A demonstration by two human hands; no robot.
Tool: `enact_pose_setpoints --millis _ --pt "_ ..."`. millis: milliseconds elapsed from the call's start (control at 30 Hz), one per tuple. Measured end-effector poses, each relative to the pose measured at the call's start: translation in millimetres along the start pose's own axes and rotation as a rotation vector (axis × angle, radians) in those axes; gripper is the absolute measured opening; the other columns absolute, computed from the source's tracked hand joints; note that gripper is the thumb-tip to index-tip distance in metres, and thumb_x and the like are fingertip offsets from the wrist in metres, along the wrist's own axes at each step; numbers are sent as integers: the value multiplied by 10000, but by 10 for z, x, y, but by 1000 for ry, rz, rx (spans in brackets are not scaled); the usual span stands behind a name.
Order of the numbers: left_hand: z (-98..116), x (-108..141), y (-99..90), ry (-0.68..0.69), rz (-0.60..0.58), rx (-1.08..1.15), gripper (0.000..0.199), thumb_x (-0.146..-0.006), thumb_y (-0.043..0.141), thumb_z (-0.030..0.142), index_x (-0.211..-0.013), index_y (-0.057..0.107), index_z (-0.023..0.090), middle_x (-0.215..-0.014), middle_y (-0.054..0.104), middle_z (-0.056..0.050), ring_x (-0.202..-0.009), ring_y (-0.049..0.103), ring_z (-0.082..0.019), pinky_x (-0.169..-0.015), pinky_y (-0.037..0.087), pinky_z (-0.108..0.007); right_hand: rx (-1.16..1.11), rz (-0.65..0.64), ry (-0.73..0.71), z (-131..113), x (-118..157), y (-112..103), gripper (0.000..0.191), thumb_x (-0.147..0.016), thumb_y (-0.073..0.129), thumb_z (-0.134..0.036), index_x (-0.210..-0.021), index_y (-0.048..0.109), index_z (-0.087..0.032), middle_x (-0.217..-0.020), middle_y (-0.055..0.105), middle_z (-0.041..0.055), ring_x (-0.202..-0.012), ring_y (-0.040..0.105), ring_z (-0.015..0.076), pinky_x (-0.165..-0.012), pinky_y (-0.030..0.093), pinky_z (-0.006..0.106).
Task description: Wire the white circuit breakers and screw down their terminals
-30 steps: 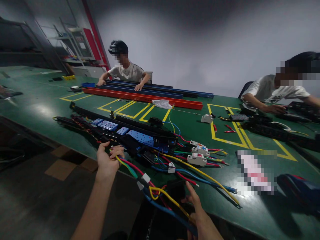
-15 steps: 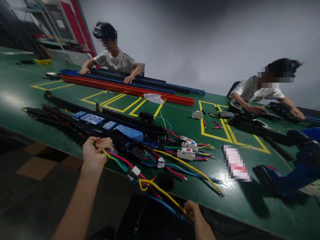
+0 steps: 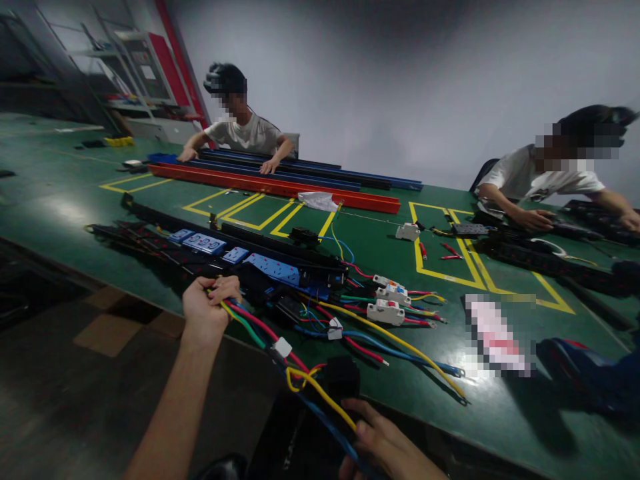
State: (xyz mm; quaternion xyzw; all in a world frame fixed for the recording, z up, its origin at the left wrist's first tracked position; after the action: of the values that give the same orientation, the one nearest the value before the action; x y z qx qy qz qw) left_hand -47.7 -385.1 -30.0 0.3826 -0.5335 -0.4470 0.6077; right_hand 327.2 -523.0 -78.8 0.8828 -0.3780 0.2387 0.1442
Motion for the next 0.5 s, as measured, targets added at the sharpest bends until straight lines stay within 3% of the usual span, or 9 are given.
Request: enact_pose_setpoints --millis 67,167,233,333,433,500 --pt "1 -1 8 0 -12 3 290 -621 439 81 -728 211 225 -564 389 58 -323 361 -21 -271 326 -135 -96 -84 104 -42 -129 69 785 -896 351 -735 -1404 430 -142 -897 705 107 -749 659 162 -617 455 214" --pt "6 -17 2 17 -29 1 292 -613 437 75 -730 216 225 -574 394 53 -326 365 -24 -268 329 -137 -171 -216 279 -33 -351 184 791 -915 216 -686 -1205 616 -68 -657 651 87 -506 559 123 -491 398 187" --pt "11 -21 -13 31 -36 -9 294 -606 435 63 -732 224 224 -579 394 47 -331 362 -27 -266 326 -139 -181 -244 266 -85 -446 227 753 -917 221 -635 -1132 658 -61 -621 630 78 -455 511 109 -463 376 184" --pt "20 5 -50 56 -34 -33 304 -591 439 47 -736 236 221 -589 386 42 -339 351 -28 -272 326 -137 -128 -163 104 -277 -415 205 559 -893 396 -492 -1237 605 -104 -728 669 54 -464 464 74 -463 331 166" --pt "15 51 -113 91 -30 -58 316 -559 444 36 -740 253 212 -609 392 36 -358 364 -27 -293 336 -131 -39 -57 70 -478 -226 93 555 -883 420 -430 -1348 515 -142 -754 667 29 -470 408 69 -446 264 170" --pt "-9 64 -174 123 -25 -71 308 -544 442 39 -742 276 207 -623 405 30 -382 396 -35 -315 355 -131 83 36 19 -629 -115 -33 522 -881 432 -389 -1345 522 -167 -802 669 29 -543 469 92 -484 316 182"
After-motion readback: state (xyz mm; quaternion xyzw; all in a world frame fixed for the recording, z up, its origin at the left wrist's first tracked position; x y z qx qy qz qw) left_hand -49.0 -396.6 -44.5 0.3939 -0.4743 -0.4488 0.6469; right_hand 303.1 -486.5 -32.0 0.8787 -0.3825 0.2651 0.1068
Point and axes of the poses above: each hand's wrist, its own x-axis away from the middle knuckle, its own y-axis out of the palm, z = x × y, the point moved 4 cm from there along -x, towards the middle knuckle
